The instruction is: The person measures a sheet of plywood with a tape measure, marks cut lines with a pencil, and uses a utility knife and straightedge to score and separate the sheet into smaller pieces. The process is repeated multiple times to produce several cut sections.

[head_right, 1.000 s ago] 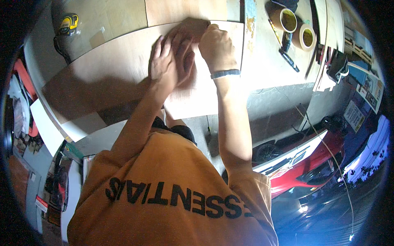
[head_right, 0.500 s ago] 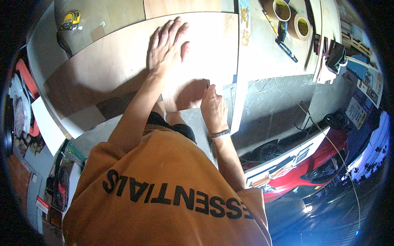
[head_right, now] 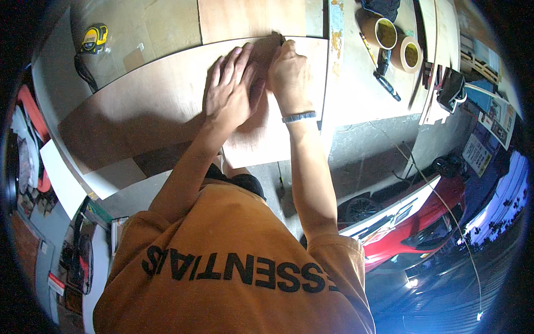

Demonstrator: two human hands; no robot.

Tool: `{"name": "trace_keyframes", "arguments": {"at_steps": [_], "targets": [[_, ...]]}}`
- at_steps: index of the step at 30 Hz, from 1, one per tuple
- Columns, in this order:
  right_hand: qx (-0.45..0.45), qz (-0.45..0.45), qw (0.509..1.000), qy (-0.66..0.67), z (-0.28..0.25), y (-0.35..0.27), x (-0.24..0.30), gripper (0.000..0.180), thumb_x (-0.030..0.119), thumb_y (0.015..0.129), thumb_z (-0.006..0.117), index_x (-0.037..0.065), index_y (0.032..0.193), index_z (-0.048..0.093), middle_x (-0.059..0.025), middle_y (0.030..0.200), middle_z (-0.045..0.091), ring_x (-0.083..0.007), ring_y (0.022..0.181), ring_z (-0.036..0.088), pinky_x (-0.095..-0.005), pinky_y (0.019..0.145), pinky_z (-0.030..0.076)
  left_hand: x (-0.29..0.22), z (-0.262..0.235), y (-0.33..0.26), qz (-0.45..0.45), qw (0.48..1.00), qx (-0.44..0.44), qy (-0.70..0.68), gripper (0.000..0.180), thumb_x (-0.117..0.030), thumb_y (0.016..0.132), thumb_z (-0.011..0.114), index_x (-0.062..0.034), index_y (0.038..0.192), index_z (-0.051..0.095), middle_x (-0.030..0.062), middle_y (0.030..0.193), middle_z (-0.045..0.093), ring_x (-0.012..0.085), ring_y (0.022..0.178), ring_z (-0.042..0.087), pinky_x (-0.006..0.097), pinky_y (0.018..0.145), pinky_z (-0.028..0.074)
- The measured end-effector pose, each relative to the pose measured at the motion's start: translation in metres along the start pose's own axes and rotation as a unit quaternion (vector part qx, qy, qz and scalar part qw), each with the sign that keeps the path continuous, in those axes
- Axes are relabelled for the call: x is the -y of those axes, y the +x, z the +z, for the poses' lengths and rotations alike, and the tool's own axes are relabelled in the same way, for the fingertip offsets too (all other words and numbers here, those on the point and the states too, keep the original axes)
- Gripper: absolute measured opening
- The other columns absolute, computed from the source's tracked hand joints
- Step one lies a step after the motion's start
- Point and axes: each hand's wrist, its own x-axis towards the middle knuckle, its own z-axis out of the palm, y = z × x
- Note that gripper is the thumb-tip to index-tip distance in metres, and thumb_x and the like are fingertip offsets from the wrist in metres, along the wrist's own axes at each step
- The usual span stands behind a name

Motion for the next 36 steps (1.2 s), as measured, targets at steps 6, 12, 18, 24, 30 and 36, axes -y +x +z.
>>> {"name": "trace_keyframes", "arguments": {"at_steps": [6, 12, 18, 24, 30, 36], "targets": [[0.003, -0.011, 1.0, -0.009, -0.002, -0.003, -0.001, 0.025, 0.022, 0.105, 0.05, -0.001, 0.096, 0.058, -0.0319, 0.073, 0.067, -0.0501, 0.072, 0.07, -0.0538, 0.059, 0.057, 0.0, -0.001, -0.001, 0.0, 1.0, 0.003, -0.013, 0.048, -0.043, 0.103, 0.049, -0.012, 0.136, 0.064, 0.0089, 0.164, 0.037, 0.0248, 0.152, 0.03, 0.048, 0.125, 0.021], [0.067, -0.033, 0.997, -0.025, -0.005, 0.01, -0.008, 0.025, 0.015, 0.104, 0.048, -0.006, 0.096, 0.058, -0.0296, 0.072, 0.068, -0.0376, 0.06, 0.072, -0.0452, 0.051, 0.058, 0.0, 0.001, 0.002, -0.012, 0.998, -0.045, -0.042, 0.046, -0.038, 0.102, 0.05, -0.0144, 0.141, 0.061, 0.0095, 0.159, 0.044, 0.0244, 0.149, 0.034, 0.049, 0.124, 0.025], [0.089, -0.027, 0.995, -0.047, -0.011, -0.045, -0.022, 0.021, 0.011, 0.101, 0.045, -0.006, 0.096, 0.057, -0.0324, 0.07, 0.065, -0.0428, 0.06, 0.07, -0.0499, 0.053, 0.058, -0.001, 0.005, 0.001, -0.012, 0.999, -0.049, -0.01, 0.053, -0.04, 0.1, 0.051, -0.0168, 0.147, 0.055, 0.0067, 0.161, 0.041, 0.024, 0.148, 0.036, 0.048, 0.124, 0.024], [0.103, 0.01, 0.994, -0.042, -0.006, -0.172, -0.057, 0.014, 0.012, 0.103, 0.051, 0.0, 0.097, 0.053, -0.027, 0.068, 0.065, -0.0441, 0.067, 0.07, -0.0516, 0.053, 0.055, -0.003, 0.012, 0.0, -0.012, 0.992, -0.032, 0.119, 0.057, -0.045, 0.105, 0.043, -0.0205, 0.156, 0.044, 0.0027, 0.165, 0.033, 0.0215, 0.149, 0.033, 0.045, 0.125, 0.023], [0.144, 0.062, 0.987, -0.02, -0.012, -0.192, -0.064, 0.018, 0.018, 0.105, 0.052, 0.001, 0.101, 0.052, -0.0269, 0.067, 0.064, -0.0471, 0.066, 0.068, -0.0538, 0.052, 0.054, -0.001, 0.007, 0.001, 0.009, 0.99, -0.029, 0.14, 0.06, -0.05, 0.105, 0.042, -0.0185, 0.155, 0.045, 0.0045, 0.165, 0.034, 0.0222, 0.148, 0.035, 0.044, 0.125, 0.02], [0.06, -0.028, 0.995, 0.072, -0.049, -0.17, -0.029, 0.024, 0.026, 0.104, 0.059, 0.005, 0.096, 0.053, -0.0223, 0.063, 0.064, -0.0406, 0.058, 0.068, -0.0491, 0.048, 0.05, 0.054, -0.018, -0.043, -0.003, 0.967, -0.14, -0.212, 0.051, -0.015, 0.093, 0.065, -0.0098, 0.142, 0.054, 0.0139, 0.151, 0.049, 0.0325, 0.141, 0.045, 0.049, 0.118, 0.033]]}}
